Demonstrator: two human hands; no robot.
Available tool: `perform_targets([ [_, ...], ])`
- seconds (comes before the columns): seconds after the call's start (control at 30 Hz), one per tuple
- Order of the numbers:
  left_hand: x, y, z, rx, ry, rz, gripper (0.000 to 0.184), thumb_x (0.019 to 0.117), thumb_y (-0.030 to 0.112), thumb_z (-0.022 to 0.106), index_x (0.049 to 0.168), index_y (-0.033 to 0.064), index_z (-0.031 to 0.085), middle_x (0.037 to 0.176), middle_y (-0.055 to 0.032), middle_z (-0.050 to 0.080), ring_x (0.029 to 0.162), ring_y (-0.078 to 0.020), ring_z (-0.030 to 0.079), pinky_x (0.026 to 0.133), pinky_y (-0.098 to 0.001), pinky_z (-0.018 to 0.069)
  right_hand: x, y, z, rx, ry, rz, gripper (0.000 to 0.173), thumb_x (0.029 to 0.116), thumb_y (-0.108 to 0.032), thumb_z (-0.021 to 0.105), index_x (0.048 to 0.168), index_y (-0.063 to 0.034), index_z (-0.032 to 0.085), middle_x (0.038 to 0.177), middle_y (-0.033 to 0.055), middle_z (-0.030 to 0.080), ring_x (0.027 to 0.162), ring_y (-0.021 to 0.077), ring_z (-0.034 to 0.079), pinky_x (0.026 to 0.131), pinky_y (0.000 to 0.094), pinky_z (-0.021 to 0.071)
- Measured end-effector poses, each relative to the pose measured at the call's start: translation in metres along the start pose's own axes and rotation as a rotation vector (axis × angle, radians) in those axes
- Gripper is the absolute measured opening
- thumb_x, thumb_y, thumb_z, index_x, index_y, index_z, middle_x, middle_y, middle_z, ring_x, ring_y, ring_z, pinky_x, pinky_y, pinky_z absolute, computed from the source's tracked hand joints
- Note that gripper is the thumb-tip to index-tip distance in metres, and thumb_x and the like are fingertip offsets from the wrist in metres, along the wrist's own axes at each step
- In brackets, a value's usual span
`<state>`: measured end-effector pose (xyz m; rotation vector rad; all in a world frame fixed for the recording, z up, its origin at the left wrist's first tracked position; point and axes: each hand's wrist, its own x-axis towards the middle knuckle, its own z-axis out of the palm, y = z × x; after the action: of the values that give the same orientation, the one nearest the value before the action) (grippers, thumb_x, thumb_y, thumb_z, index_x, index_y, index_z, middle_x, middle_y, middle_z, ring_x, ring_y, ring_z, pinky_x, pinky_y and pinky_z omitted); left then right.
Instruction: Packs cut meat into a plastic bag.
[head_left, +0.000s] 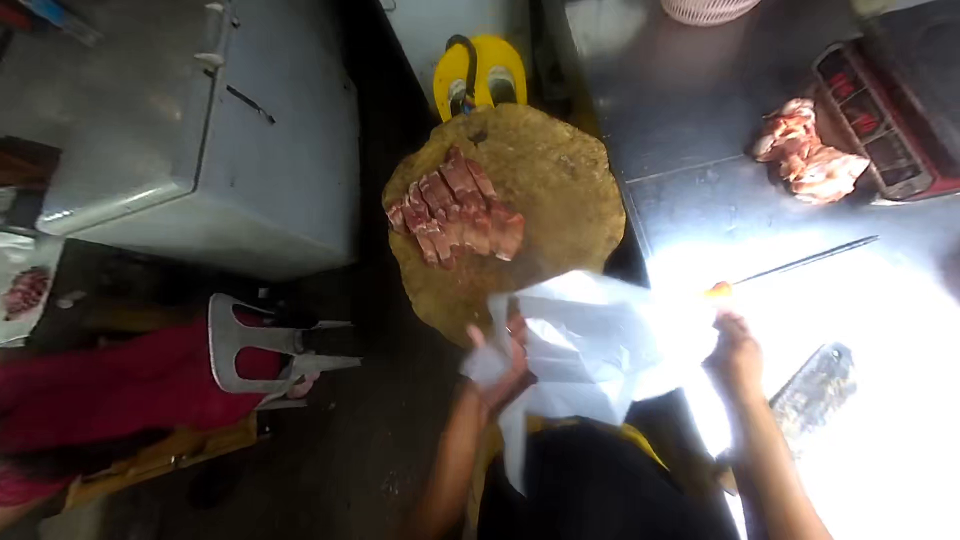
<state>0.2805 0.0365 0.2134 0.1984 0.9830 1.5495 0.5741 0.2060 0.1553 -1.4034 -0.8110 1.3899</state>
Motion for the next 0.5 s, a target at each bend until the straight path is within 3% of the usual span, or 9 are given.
perform_targets([
  [0.07,-0.021,0.005,0.002,0.126,-0.019,-0.064,0.113,0.0619,0.089,0.066,0.134,0.0036,0.054,0.115,0.0011,0.073,0.103,-0.0067,0.070,0.089,-0.0270,0.0587,-0.024,0.015,0.009,-0.077,0.123,-0.033,0.009,0.1034,-0.004,0.050,0.107,-0.0060,0.059,0.082,-0.0100,0.062,0.068,-0.0042,0.060,0.065,0.0145,0.0535],
  [0.1,-0.025,0.007,-0.007,0.236,-0.021,-0.094,0.106,0.0633,0.084,0.072,0.129,0.0032,0.054,0.110,0.0024,0.072,0.100,-0.0052,0.069,0.089,-0.0269,0.0587,-0.039,0.019,0.014,-0.098,0.195,-0.033,0.008,0.1024,-0.004,0.052,0.105,-0.0068,0.060,0.078,-0.0108,0.061,0.064,-0.0050,0.058,0.062,0.0134,0.0516],
  [0.13,-0.024,0.009,-0.016,0.315,-0.045,-0.107,0.087,0.0710,0.071,0.079,0.122,0.0041,0.057,0.104,0.0037,0.072,0.095,-0.0041,0.069,0.086,-0.0269,0.0586,-0.053,0.022,0.021,-0.119,0.255,-0.038,0.007,0.1023,-0.004,0.054,0.104,-0.0073,0.060,0.074,-0.0115,0.060,0.060,-0.0056,0.056,0.058,0.0126,0.0503],
  [0.2,-0.009,0.028,-0.016,0.418,-0.135,-0.122,0.039,0.0894,0.027,0.076,0.116,0.0031,0.061,0.100,0.0019,0.071,0.095,-0.0054,0.068,0.089,-0.0282,0.0579,-0.074,0.032,0.033,-0.147,0.306,-0.092,0.007,0.1015,-0.004,0.056,0.105,-0.0057,0.061,0.073,-0.0099,0.060,0.061,-0.0034,0.058,0.061,0.0155,0.0534],
  [0.27,0.015,0.044,-0.019,0.521,-0.132,-0.098,0.027,0.0952,0.018,0.072,0.116,0.0016,0.067,0.104,-0.0034,0.073,0.100,-0.0100,0.070,0.094,-0.0318,0.0581,-0.086,0.055,0.039,-0.225,0.267,-0.230,0.009,0.1006,-0.003,0.056,0.106,-0.0026,0.062,0.074,-0.0072,0.062,0.062,-0.0004,0.061,0.062,0.0196,0.0565],
  [0.33,0.036,0.052,-0.033,0.554,-0.049,-0.108,0.032,0.0964,0.018,0.071,0.122,0.0006,0.065,0.109,-0.0068,0.073,0.104,-0.0125,0.070,0.097,-0.0335,0.0574,-0.099,0.068,0.040,-0.446,0.208,-0.317,0.016,0.1024,-0.009,0.056,0.111,0.0005,0.064,0.075,-0.0025,0.063,0.062,0.0018,0.061,0.061,0.0217,0.0561],
  [0.43,0.061,0.061,-0.062,0.493,0.013,-0.137,0.031,0.0909,0.011,0.077,0.117,-0.0011,0.066,0.103,-0.0110,0.074,0.099,-0.0178,0.071,0.093,-0.0364,0.0597,-0.118,0.069,0.053,-0.783,0.242,-0.224,0.034,0.1021,-0.027,0.063,0.125,-0.0033,0.066,0.102,0.0106,0.071,0.090,0.0132,0.067,0.084,0.0339,0.0568],
  [0.5,0.068,0.066,-0.076,0.486,0.020,-0.155,0.036,0.0826,0.005,0.083,0.114,-0.0023,0.066,0.101,-0.0130,0.074,0.096,-0.0204,0.072,0.089,-0.0379,0.0614,-0.133,0.060,0.074,-0.866,0.235,-0.275,0.047,0.0972,-0.033,0.069,0.130,0.0006,0.065,0.122,0.0199,0.069,0.113,0.0259,0.067,0.102,0.0446,0.0527],
])
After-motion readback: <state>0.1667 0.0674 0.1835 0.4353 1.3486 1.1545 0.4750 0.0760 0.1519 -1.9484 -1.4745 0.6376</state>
